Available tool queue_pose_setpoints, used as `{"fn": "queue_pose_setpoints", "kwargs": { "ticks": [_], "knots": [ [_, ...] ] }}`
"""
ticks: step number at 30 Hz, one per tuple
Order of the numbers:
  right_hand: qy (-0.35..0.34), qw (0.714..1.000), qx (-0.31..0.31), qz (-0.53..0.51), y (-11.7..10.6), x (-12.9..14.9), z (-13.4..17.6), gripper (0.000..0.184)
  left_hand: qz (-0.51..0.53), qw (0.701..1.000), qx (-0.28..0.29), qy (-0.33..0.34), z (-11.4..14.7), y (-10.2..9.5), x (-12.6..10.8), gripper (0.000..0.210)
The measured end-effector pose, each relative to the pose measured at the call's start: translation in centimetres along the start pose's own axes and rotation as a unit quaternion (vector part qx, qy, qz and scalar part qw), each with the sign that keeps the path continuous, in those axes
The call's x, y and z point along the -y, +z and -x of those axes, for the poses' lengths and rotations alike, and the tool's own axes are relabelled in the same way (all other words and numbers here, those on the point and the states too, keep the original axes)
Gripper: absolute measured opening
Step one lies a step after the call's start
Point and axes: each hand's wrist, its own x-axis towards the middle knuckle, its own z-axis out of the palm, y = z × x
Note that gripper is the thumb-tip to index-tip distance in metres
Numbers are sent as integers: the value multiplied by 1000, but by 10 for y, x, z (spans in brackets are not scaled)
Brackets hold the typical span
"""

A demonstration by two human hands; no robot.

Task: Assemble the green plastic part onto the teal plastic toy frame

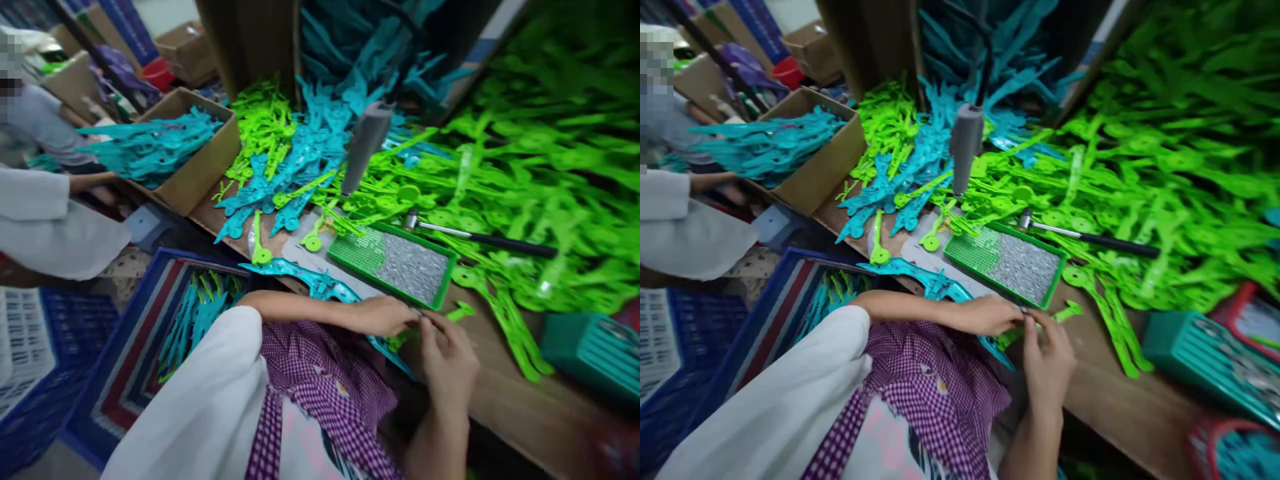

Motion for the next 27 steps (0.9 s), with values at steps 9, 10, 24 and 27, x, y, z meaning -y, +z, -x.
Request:
{"fn": "queue_pose_setpoints", "kwargs": {
  "ticks": [9,10,24,27],
  "knots": [
    [-58,994,75,61,13,-14,11,28,-90,996,-13,-24,84,-14,-9,30],
    [-60,994,70,66,14,-14,11,29,-102,994,-17,-22,92,-13,-10,32],
    [-16,996,78,44,18,-9,13,34,-81,994,12,-70,52,-78,4,26],
    [-10,997,76,27,16,-15,9,33,-43,997,23,-63,21,-89,7,27]
  ]
}}
